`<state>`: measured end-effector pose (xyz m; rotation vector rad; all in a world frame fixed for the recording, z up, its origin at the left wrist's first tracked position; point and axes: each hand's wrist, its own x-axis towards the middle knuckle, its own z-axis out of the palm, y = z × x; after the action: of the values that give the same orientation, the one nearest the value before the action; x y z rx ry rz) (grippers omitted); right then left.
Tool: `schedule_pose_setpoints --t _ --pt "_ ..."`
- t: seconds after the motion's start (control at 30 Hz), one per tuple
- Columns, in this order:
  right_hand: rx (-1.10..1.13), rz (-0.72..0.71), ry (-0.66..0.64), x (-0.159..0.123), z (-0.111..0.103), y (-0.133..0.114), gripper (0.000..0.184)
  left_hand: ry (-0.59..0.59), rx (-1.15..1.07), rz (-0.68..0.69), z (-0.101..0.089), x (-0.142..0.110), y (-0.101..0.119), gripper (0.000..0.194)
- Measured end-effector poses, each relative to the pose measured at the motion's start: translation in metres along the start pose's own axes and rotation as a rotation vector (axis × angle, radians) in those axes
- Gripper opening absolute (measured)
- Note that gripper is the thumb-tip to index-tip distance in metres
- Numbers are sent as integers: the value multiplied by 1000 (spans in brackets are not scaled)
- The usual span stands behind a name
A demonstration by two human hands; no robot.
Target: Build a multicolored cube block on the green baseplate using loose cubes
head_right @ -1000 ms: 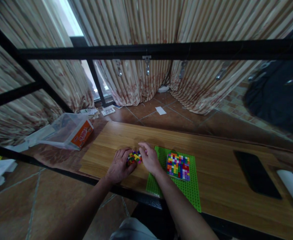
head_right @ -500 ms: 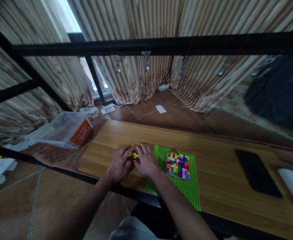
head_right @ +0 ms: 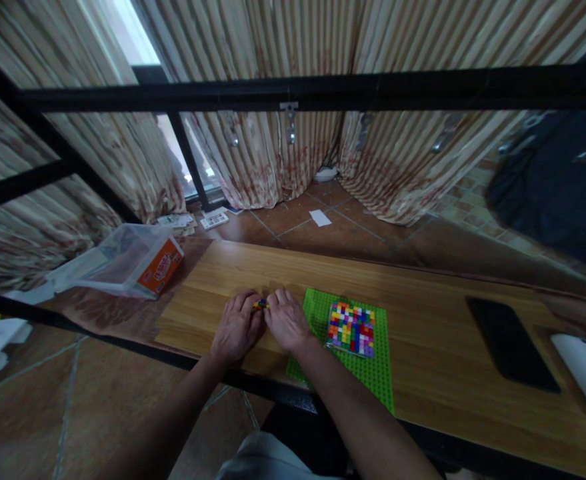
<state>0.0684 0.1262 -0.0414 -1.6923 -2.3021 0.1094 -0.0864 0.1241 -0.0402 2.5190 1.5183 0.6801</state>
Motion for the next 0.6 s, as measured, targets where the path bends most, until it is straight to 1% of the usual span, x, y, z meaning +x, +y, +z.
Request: schedule_pose_setpoints --t 0.3,0.4,0.6 --pt "-48 32 19 -3 1 -2 11 2 25 -5 1 0 2 28" --pt "-44 43 28 -3 1 -2 12 20 33 -15 1 0 3 27" --pt "-35 56 36 -4 -3 -3 13 50 51 -75 8 3 7 23"
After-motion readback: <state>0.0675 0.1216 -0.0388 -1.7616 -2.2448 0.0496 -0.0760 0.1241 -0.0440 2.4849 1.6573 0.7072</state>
